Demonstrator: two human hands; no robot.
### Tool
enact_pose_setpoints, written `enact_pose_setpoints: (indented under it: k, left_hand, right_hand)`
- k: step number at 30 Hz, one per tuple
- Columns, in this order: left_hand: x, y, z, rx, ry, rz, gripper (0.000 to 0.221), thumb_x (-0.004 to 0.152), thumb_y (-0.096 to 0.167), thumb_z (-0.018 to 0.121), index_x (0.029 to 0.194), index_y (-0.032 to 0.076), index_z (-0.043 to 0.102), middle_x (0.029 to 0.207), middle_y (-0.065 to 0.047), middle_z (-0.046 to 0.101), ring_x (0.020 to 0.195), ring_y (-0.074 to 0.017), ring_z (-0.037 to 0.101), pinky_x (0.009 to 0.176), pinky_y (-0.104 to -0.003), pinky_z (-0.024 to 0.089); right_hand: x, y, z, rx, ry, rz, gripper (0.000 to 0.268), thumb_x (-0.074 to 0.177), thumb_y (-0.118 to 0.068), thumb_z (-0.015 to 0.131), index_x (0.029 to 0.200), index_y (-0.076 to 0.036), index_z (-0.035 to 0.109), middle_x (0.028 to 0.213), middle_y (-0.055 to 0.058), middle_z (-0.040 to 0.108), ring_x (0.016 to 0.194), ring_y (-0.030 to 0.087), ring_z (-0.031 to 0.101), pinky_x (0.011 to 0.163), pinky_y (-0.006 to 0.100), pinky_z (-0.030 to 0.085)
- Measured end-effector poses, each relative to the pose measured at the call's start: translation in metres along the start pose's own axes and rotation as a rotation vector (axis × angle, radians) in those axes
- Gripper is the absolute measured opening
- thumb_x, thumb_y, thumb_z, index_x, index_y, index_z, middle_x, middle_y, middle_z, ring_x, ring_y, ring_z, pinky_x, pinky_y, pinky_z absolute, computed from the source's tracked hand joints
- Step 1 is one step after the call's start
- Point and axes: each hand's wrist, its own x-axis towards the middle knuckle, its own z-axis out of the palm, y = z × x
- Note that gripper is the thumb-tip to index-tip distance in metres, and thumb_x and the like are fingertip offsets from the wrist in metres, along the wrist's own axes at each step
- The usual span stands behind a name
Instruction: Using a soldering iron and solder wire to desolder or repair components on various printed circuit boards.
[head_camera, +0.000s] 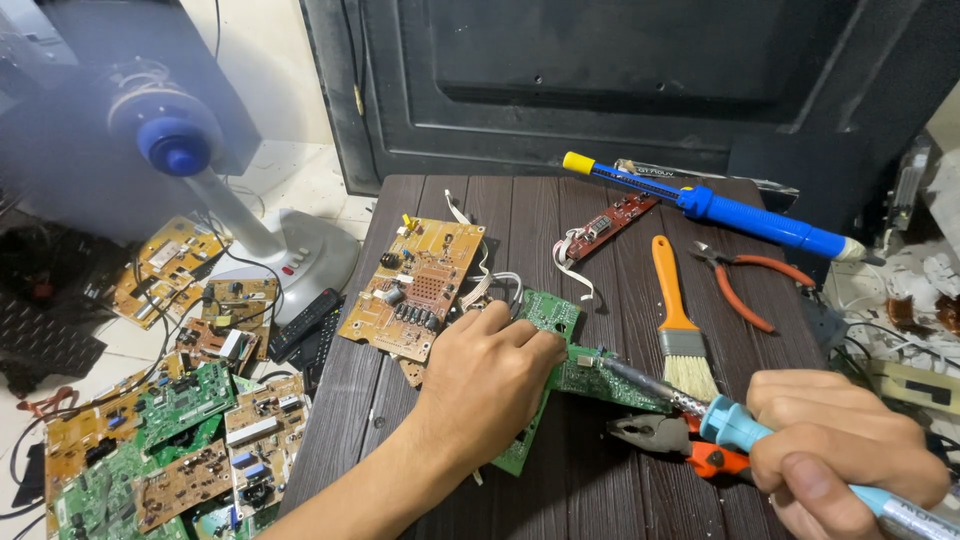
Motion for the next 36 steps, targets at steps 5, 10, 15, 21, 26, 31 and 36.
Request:
enact_pose_setpoints:
  k: [5,10,15,21,26,31,36]
  left_hand:
    - [-0.0006,0.0000,0.0006,-0.005,-0.007,-0.004,0.001,0.084,0.010,0.075,0.083,0.010,0.075,0.073,-0.003,0.071,0.066,-0.0182,0.052,0.062,-0.031,0.044]
    - [-0.0007,-0.0001,0.0002,-0.009,-0.007,-0.005,0.002,0.084,0.011,0.075,0.082,0.010,0.074,0.074,-0.004,0.071,0.067,-0.0189,0.052,0.063,-0.032,0.044]
    - [-0.0003,0.0003,0.0005,0.002,0.001,0.000,0.004,0.085,0.011,0.075,0.081,0.010,0.074,0.072,-0.004,0.069,0.065,-0.0185,0.051,0.061,-0.032,0.044]
    - [-0.0006,-0.0005,0.0014,0.008,-0.011,-0.003,0.008,0.087,0.013,0.075,0.080,0.009,0.074,0.072,-0.004,0.070,0.064,-0.0177,0.051,0.061,-0.031,0.044]
    - [-0.0001,-0.0003,0.0012,0.007,-0.012,-0.003,0.006,0.086,0.012,0.075,0.081,0.009,0.075,0.072,-0.004,0.071,0.064,-0.0174,0.051,0.060,-0.031,0.044]
    - [-0.0005,-0.0005,0.0014,0.004,-0.014,0.000,0.006,0.086,0.011,0.075,0.081,0.009,0.076,0.072,-0.004,0.072,0.063,-0.0167,0.051,0.060,-0.030,0.043]
    - [-0.0003,0.0006,-0.0003,0.011,-0.016,0.001,0.004,0.085,0.012,0.075,0.081,0.009,0.075,0.072,-0.004,0.071,0.063,-0.0180,0.051,0.061,-0.031,0.044]
  right_hand:
    - [-0.0008,-0.0028,0.0015,0.007,0.013,0.030,0.032,0.071,-0.019,0.041,0.040,-0.016,0.046,0.035,-0.004,0.036,0.033,0.008,0.026,0.039,0.026,0.033]
    - [0.0000,-0.0023,0.0026,0.008,0.010,0.031,0.034,0.073,-0.019,0.041,0.040,-0.015,0.046,0.035,-0.004,0.036,0.033,0.008,0.025,0.039,0.026,0.031]
    - [0.0005,-0.0005,0.0014,0.006,0.012,0.006,0.032,0.071,-0.018,0.040,0.039,-0.016,0.046,0.034,-0.004,0.038,0.032,0.008,0.026,0.038,0.025,0.033]
    - [0.0014,-0.0042,0.0028,0.005,0.018,0.033,0.035,0.074,-0.019,0.040,0.039,-0.016,0.045,0.034,-0.004,0.036,0.032,0.009,0.026,0.038,0.026,0.033]
    - [-0.0010,-0.0004,0.0022,0.004,0.024,0.006,0.032,0.071,-0.017,0.041,0.040,-0.015,0.045,0.036,-0.002,0.037,0.034,0.010,0.024,0.039,0.027,0.031]
    - [0.0004,0.0001,0.0015,0.008,0.019,-0.007,0.031,0.071,-0.017,0.040,0.040,-0.016,0.045,0.035,-0.003,0.036,0.033,0.009,0.024,0.039,0.027,0.032]
    - [0.0025,-0.0013,0.0029,0.004,0.023,-0.028,0.032,0.070,-0.016,0.039,0.039,-0.016,0.044,0.034,-0.003,0.036,0.032,0.010,0.023,0.037,0.027,0.030]
